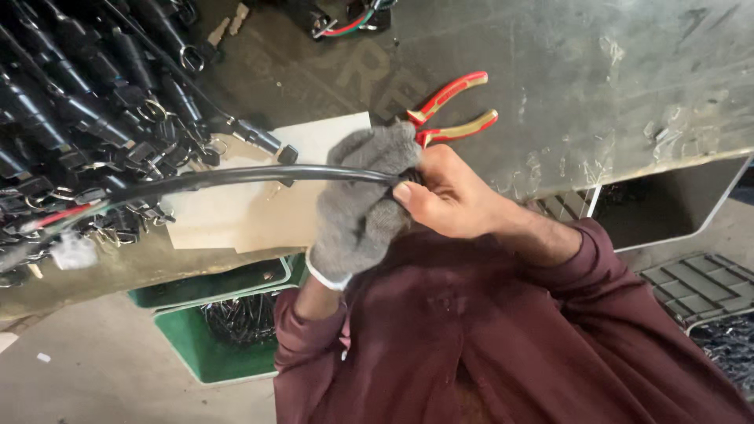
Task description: The person repeatedly picks up black cables with keys, uses red-handled pliers to crimp a small metal ring onto the cable end, and places the finished unit on the table. The process is repeated for multiple cables.
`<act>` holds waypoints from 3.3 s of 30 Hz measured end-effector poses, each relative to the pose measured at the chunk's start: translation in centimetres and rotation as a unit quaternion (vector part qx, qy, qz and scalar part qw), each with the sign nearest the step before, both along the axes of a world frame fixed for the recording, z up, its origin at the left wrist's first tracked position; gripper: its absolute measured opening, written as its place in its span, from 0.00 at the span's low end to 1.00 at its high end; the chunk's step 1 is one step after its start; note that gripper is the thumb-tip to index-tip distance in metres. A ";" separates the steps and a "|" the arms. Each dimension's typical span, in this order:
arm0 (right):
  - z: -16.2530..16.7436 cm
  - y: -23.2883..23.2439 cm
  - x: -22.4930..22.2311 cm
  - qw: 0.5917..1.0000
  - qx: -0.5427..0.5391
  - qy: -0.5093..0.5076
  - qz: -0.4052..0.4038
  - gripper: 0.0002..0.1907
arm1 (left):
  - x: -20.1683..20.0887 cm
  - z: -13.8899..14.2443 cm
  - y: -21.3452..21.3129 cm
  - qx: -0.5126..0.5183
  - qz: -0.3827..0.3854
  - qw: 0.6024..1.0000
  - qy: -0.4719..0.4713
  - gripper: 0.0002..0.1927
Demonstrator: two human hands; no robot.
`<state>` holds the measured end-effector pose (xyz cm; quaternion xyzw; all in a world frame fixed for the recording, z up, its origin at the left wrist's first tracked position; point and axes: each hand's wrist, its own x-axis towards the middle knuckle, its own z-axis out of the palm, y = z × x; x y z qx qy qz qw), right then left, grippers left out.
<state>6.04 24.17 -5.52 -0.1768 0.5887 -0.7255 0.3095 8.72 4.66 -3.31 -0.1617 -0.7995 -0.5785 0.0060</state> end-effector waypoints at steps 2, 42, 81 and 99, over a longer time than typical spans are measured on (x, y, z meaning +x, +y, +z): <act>-0.5 -0.1 0.1 1.000 0.020 0.005 0.005 0.14 | 0.1 -0.3 -0.6 -0.051 0.002 0.999 -0.018 0.21; 0.2 4.3 -2.9 0.948 0.242 0.128 -0.160 0.22 | 2.0 0.8 0.0 0.381 0.059 0.903 -0.189 0.13; 1.9 1.4 -0.7 0.772 0.473 0.422 -0.054 0.20 | 4.9 -1.0 2.4 -0.290 0.206 0.934 0.022 0.38; 2.5 -0.8 -0.3 0.846 0.371 0.375 -0.078 0.22 | 3.2 0.8 0.4 -0.354 0.171 0.915 0.087 0.37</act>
